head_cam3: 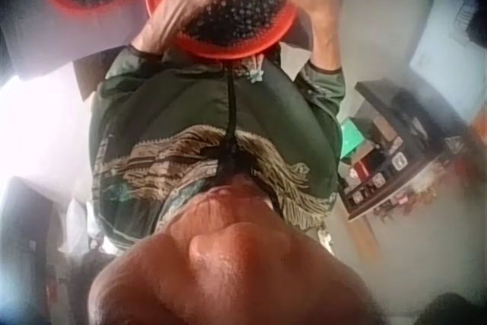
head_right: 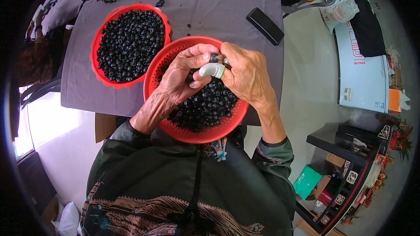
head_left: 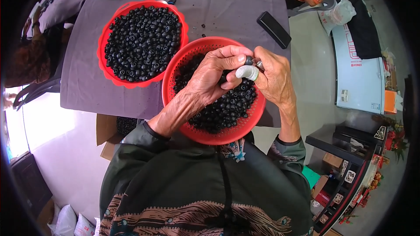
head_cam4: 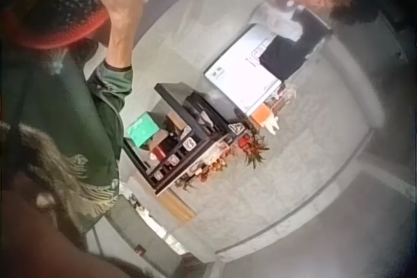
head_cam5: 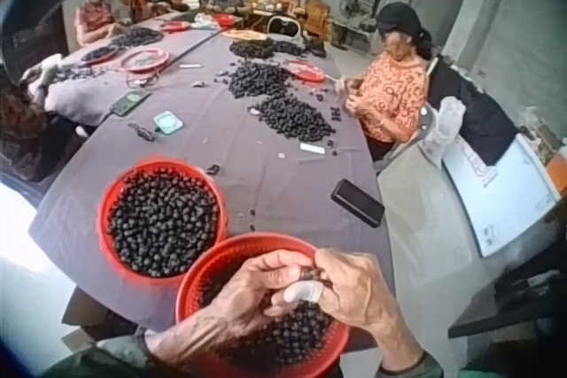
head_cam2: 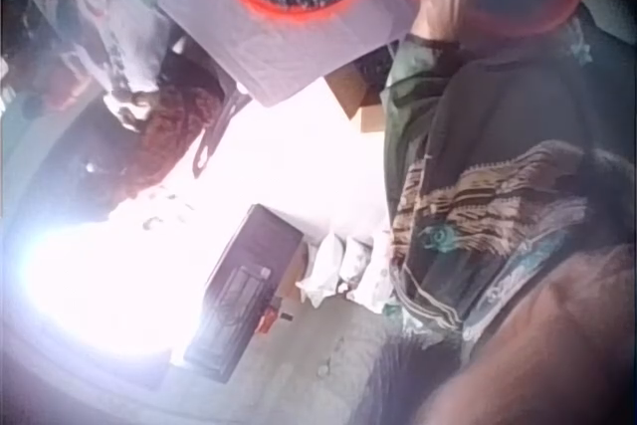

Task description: The person sorts small black plastic components by hand, picking specific items from red bowls and placing them into a small white container.

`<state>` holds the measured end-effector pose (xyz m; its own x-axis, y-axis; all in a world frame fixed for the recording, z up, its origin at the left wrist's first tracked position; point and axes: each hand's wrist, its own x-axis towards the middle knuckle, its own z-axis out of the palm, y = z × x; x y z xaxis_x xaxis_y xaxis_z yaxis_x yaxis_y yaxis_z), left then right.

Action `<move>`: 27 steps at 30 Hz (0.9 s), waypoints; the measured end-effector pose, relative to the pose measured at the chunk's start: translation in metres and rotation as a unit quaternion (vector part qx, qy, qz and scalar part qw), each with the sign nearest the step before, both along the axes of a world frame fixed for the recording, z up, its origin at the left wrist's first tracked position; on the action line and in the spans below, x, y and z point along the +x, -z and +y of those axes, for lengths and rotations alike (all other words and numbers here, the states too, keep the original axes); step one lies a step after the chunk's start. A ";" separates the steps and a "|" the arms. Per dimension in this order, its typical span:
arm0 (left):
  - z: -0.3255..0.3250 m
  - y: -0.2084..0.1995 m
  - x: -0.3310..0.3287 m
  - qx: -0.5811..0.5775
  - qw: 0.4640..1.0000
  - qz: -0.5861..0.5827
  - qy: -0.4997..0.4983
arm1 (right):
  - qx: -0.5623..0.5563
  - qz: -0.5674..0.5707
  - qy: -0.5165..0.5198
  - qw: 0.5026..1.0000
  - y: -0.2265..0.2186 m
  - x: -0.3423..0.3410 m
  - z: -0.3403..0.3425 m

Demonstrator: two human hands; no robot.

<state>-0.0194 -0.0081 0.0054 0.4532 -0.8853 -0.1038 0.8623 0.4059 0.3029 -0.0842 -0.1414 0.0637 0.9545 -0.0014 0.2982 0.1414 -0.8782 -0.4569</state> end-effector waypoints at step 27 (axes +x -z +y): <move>0.002 -0.003 0.001 0.016 0.996 -0.087 -0.011 | 0.037 0.023 -0.026 0.999 -0.008 -0.004 -0.001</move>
<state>-0.0187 -0.0056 0.0087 0.4853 -0.8729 -0.0497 0.7866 0.4111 0.4608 -0.0880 -0.1423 0.0719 0.9663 0.0290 0.2559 0.1645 -0.8340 -0.5267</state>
